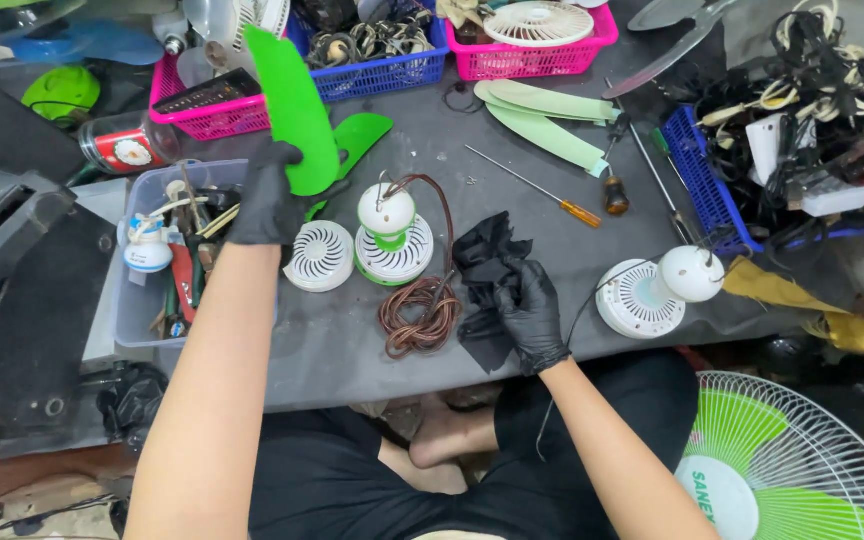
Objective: The person is cleaning a green fan blade with a cloth and then untangling and organizing the power cord of a fan motor.
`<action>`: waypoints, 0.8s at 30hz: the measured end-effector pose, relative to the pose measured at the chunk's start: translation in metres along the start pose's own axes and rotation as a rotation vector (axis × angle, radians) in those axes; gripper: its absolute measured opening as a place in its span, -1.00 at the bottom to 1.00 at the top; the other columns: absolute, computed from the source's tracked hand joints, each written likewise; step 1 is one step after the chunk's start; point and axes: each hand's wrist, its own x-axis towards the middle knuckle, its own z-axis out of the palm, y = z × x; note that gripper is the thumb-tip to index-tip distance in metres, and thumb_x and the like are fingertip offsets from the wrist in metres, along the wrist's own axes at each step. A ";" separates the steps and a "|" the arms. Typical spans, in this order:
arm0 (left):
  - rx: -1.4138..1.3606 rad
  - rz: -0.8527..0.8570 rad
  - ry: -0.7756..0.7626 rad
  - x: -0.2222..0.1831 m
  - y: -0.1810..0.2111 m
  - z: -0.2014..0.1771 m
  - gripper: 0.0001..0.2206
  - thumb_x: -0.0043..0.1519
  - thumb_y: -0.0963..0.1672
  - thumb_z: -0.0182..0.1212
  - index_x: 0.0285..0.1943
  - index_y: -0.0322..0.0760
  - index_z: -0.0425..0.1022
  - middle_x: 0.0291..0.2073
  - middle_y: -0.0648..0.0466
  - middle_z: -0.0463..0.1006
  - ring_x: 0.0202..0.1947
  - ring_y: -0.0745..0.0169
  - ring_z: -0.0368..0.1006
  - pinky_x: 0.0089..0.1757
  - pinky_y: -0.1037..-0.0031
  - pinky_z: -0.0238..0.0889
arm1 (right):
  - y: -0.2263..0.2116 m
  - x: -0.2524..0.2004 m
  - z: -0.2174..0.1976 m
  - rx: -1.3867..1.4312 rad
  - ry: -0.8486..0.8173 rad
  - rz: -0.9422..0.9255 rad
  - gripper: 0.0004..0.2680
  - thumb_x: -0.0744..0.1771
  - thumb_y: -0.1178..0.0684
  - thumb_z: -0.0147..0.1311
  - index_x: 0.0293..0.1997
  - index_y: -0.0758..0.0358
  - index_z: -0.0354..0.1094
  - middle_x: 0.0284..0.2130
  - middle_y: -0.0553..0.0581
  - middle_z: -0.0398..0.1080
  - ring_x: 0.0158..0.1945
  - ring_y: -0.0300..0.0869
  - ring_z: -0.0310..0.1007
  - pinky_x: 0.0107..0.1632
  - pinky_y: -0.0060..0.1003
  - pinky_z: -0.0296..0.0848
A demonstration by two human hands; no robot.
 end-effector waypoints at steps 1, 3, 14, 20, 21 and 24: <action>0.002 -0.011 -0.005 -0.014 0.006 -0.008 -0.53 -0.08 -0.24 0.12 0.10 -0.28 0.42 0.07 -0.18 0.49 -0.01 -0.40 0.50 -0.09 -0.31 0.49 | -0.010 -0.003 -0.003 -0.007 0.006 0.008 -0.73 0.25 0.23 0.14 0.05 0.15 0.42 -0.31 0.20 0.41 -0.22 0.00 0.47 -0.20 -0.22 0.50; -0.072 -0.012 -0.217 -0.042 0.021 -0.025 -0.44 -0.13 -0.25 -0.03 0.14 -0.15 0.41 0.14 -0.17 0.53 0.15 -0.27 0.49 0.02 -0.29 0.38 | -0.030 -0.008 -0.008 -0.262 0.001 -0.201 -0.64 0.24 -0.02 0.28 0.11 0.15 0.34 0.04 0.23 0.22 0.20 0.22 0.17 0.23 0.11 0.21; -0.132 -0.125 -0.308 -0.221 -0.041 -0.044 -0.55 0.16 -0.10 0.11 0.25 -0.30 0.31 -0.06 -0.27 0.55 -0.23 -0.18 0.56 -0.31 0.14 0.51 | 0.006 -0.001 0.006 0.084 0.043 -0.060 -0.75 0.28 0.17 0.11 0.06 0.09 0.35 -0.09 0.07 0.42 0.05 -0.11 0.41 0.29 -0.11 0.21; 0.093 -0.269 -0.572 -0.236 -0.102 -0.070 -0.39 0.27 0.09 -0.11 0.46 -0.25 0.07 -0.04 -0.24 0.53 -0.21 -0.11 0.55 -0.40 0.19 0.52 | -0.087 -0.015 -0.032 0.364 0.275 -0.015 -0.67 0.40 -0.05 -0.09 0.28 0.30 0.15 0.18 0.23 0.29 0.26 -0.03 0.29 0.29 -0.20 0.29; 0.095 -0.369 -0.585 -0.236 -0.107 -0.067 -0.36 0.24 0.11 -0.11 0.47 -0.22 0.07 -0.10 -0.27 0.54 -0.24 -0.15 0.55 -0.50 0.19 0.52 | -0.096 -0.019 -0.036 0.287 0.310 -0.067 -0.63 0.43 -0.17 -0.19 0.27 0.31 0.17 0.15 0.24 0.30 0.24 0.00 0.30 0.25 -0.17 0.30; 0.355 -0.362 -0.481 -0.242 -0.110 -0.044 -0.44 0.26 0.02 -0.11 0.46 -0.18 0.11 0.21 -0.05 0.45 -0.33 0.07 0.58 -0.51 0.37 0.52 | -0.125 -0.031 -0.033 -0.121 0.125 -0.177 -0.78 0.40 -0.07 -0.13 -0.37 0.21 0.21 -0.61 0.20 0.23 -0.58 -0.02 0.22 -0.42 -0.08 0.13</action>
